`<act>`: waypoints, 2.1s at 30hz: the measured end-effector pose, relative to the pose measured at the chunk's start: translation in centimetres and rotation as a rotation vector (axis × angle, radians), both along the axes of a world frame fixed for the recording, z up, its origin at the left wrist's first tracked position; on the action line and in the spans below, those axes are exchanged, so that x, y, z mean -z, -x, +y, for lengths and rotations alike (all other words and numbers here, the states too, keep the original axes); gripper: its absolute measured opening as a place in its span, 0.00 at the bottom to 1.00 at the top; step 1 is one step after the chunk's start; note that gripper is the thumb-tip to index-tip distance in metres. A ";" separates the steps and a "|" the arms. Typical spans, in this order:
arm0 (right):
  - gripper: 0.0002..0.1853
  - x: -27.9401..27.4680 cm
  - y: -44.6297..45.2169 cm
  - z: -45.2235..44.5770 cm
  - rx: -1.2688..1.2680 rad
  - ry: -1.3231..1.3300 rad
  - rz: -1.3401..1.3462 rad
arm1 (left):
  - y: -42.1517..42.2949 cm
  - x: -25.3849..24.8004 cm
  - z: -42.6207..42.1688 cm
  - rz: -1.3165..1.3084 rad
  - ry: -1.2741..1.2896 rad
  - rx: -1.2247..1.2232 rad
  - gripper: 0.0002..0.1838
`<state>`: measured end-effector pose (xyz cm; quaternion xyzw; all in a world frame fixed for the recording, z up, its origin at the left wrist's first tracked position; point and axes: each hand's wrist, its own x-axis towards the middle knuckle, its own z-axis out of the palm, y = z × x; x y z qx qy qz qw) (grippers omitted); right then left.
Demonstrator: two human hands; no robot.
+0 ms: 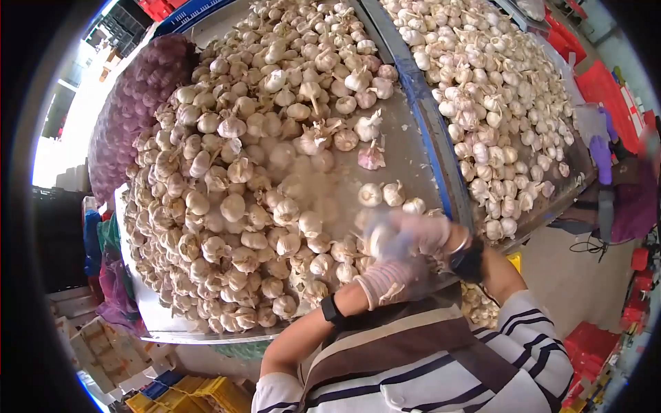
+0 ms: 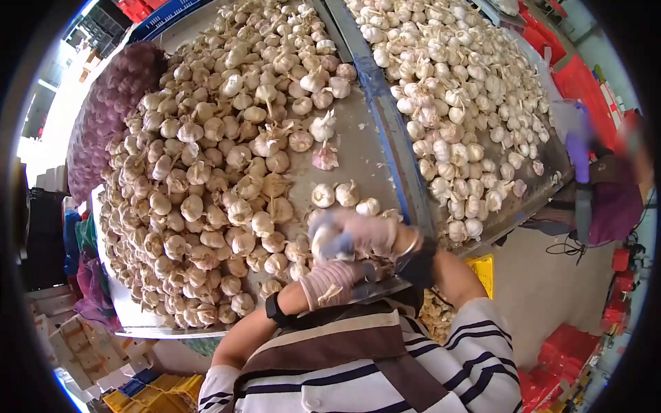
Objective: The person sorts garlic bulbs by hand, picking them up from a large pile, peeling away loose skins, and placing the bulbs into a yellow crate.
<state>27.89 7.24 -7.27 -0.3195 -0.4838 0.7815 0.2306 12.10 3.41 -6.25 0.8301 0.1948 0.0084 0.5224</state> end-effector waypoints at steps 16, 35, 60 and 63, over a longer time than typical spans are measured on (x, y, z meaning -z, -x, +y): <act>0.18 6.7 -3.4 3.9 0.276 -1.145 -1.260 | 1.4 9.4 11.1 0.054 -0.544 -0.395 0.15; 0.23 -1.0 -2.0 3.0 0.061 -0.437 -0.465 | 6.5 -1.3 3.0 -0.294 0.153 -0.936 0.14; 0.22 3.8 -5.0 0.7 -0.112 -0.643 -1.217 | 1.3 5.7 8.0 0.126 -0.128 -0.470 0.13; 0.09 4.4 -6.6 1.5 0.367 -0.630 -0.582 | 2.2 2.1 7.6 -0.093 0.296 -0.626 0.13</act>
